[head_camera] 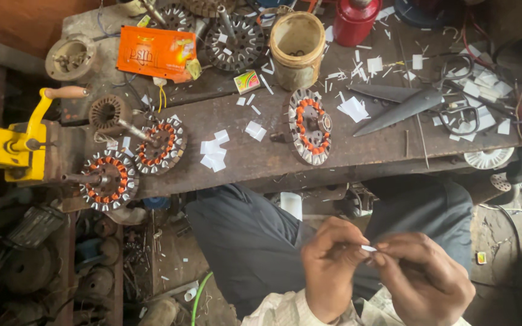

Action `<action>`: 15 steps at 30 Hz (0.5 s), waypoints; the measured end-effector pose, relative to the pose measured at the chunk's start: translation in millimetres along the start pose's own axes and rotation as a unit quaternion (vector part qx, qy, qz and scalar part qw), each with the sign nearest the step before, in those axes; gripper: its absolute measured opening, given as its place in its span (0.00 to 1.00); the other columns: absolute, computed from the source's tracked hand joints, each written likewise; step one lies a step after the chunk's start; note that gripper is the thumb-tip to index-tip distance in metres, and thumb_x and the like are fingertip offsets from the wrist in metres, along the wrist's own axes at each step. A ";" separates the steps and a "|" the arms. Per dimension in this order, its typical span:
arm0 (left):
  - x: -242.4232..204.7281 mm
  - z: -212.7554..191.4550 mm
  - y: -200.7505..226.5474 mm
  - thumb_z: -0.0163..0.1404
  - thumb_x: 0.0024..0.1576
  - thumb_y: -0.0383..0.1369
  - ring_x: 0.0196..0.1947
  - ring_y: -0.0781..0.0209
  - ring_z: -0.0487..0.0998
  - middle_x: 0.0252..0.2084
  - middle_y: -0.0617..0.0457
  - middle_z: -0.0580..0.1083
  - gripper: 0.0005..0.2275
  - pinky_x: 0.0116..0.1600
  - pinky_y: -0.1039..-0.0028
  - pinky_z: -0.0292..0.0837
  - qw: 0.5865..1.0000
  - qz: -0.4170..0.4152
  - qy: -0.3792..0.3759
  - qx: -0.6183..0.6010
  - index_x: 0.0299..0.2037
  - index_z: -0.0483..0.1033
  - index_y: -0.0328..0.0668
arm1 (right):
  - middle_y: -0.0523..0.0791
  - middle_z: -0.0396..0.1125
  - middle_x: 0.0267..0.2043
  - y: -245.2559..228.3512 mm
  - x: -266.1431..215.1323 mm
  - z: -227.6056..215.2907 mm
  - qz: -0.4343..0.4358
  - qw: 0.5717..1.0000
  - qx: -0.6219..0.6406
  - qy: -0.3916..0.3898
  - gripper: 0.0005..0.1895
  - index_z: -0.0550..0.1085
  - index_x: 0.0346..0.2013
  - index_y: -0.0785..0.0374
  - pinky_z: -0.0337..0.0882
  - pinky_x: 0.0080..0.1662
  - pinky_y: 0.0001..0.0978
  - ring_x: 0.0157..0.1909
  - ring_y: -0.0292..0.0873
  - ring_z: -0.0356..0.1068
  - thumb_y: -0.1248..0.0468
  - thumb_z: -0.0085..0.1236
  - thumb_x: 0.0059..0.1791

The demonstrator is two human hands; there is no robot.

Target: The person assembles small white insulating pieces onto a cylindrical electrical component with copper windings. They pick up pieces, place them into slots, and use a metal rod to press them into place.

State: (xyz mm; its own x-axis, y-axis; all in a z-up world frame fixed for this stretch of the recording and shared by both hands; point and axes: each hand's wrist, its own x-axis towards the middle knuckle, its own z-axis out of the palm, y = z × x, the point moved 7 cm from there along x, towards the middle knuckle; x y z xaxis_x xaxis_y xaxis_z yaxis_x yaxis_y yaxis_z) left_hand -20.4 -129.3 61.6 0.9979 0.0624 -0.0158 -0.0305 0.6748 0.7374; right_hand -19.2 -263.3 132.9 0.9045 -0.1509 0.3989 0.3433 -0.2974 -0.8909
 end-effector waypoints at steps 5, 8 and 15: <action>-4.3 8.8 9.6 0.56 0.62 0.22 0.39 0.67 0.76 0.45 0.50 0.71 0.05 0.44 0.78 0.74 0.999 0.012 0.011 0.032 0.43 0.75 0.29 | 0.52 0.73 0.34 -2.8 -4.3 -2.8 0.009 1.000 -0.006 0.001 0.08 0.74 0.33 0.75 0.72 0.33 0.19 0.31 0.36 0.74 0.81 0.62 0.42; -8.2 12.0 4.7 0.55 0.62 0.22 0.39 0.68 0.75 0.45 0.51 0.70 0.04 0.45 0.79 0.74 0.999 0.001 0.033 -0.014 0.43 0.75 0.28 | 0.52 0.72 0.34 -5.9 -5.0 -2.7 -0.009 1.000 -0.010 0.013 0.07 0.74 0.33 0.76 0.72 0.33 0.19 0.31 0.37 0.73 0.81 0.63 0.42; -11.1 11.1 -0.2 0.54 0.62 0.22 0.37 0.70 0.75 0.41 0.54 0.71 0.03 0.43 0.80 0.73 0.997 -0.042 0.059 -0.005 0.42 0.75 0.30 | 0.52 0.73 0.33 -10.4 -2.8 -0.6 -0.007 1.000 0.010 0.002 0.07 0.74 0.33 0.76 0.73 0.32 0.19 0.31 0.37 0.74 0.80 0.62 0.43</action>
